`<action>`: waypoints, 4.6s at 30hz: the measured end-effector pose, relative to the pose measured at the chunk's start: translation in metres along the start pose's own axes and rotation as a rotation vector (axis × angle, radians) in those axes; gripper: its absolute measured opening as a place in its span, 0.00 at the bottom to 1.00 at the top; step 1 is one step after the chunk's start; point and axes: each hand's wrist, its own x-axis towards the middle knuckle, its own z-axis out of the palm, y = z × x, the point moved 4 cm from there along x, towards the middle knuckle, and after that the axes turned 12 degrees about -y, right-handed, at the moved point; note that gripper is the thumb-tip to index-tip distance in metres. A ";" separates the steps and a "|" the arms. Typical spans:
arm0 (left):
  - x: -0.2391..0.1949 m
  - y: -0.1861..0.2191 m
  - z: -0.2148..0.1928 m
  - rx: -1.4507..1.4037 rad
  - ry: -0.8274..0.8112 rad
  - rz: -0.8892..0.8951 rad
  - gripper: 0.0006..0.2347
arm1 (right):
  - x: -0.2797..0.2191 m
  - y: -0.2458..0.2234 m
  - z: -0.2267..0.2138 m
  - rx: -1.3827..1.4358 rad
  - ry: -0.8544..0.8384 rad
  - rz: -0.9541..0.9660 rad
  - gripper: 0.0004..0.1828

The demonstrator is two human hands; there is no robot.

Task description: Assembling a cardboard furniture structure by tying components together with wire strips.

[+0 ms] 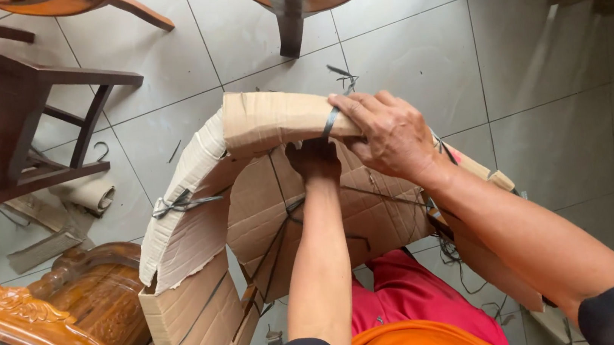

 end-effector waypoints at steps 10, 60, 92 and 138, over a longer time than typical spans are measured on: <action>0.020 0.027 0.005 -0.116 0.031 0.048 0.02 | 0.001 -0.003 -0.005 0.084 0.078 -0.073 0.33; -0.002 -0.131 0.048 -0.793 0.252 0.097 0.09 | 0.132 0.044 0.100 0.918 -0.671 0.278 0.22; -0.045 -0.039 0.063 -1.222 0.416 0.144 0.14 | 0.121 0.063 0.117 0.971 -0.476 0.461 0.18; -0.085 0.038 -0.175 -0.423 0.348 0.932 0.07 | 0.115 0.106 0.083 0.813 -0.104 0.507 0.12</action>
